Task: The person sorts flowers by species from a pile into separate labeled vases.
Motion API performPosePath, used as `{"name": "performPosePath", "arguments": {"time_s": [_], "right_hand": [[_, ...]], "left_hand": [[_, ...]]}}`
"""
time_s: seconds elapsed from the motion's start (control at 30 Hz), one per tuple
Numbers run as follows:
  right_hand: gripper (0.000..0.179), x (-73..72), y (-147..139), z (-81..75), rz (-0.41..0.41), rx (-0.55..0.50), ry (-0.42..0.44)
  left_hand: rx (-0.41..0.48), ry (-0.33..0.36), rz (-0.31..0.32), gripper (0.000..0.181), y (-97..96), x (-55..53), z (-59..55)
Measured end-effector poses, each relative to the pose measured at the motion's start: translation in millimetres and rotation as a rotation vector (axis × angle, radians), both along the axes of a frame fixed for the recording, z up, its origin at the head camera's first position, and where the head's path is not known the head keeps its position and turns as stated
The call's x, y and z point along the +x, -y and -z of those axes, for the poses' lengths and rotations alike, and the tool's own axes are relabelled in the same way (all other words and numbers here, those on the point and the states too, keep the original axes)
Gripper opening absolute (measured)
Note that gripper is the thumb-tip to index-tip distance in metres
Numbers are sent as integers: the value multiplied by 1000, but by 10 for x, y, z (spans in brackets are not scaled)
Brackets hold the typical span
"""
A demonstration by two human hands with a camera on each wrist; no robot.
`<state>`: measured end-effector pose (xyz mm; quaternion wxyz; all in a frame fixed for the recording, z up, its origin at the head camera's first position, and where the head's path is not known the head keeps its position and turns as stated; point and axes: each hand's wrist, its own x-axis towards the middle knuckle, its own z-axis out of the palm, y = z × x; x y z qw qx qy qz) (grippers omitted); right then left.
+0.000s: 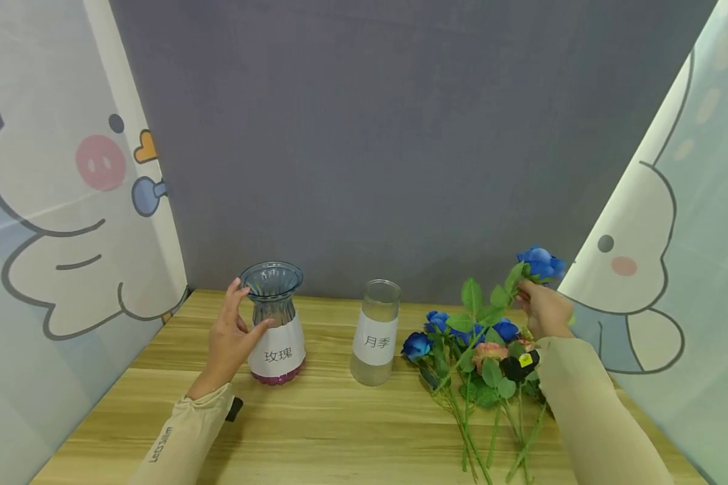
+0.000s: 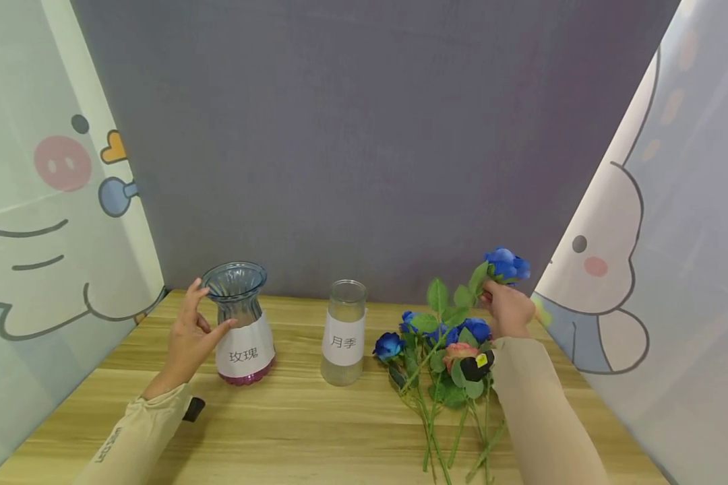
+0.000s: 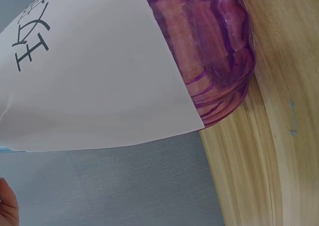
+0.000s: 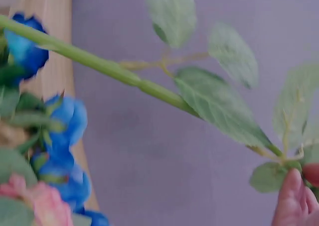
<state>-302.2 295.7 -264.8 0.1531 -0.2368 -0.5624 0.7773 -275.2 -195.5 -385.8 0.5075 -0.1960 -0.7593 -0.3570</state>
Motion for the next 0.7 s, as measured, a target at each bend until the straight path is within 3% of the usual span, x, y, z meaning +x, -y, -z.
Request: {"name": "performPosePath", "arguments": {"time_s": [0.23,0.37,0.5,0.7], "right_hand": [[7,90,130,-62,127,-131,-133],[9,169,197,-47,167,-236,-238],[11,282,262,20,166,-365,-339],[5,436,310,123,118,-537,-423]], "left_hand": [[1,9,7,66,-1,25,-10],[3,14,14,61,-9,35,-19],[0,-3,12,67,-14,29,-19],[-2,-21,10,75,-14,25,-14]]}}
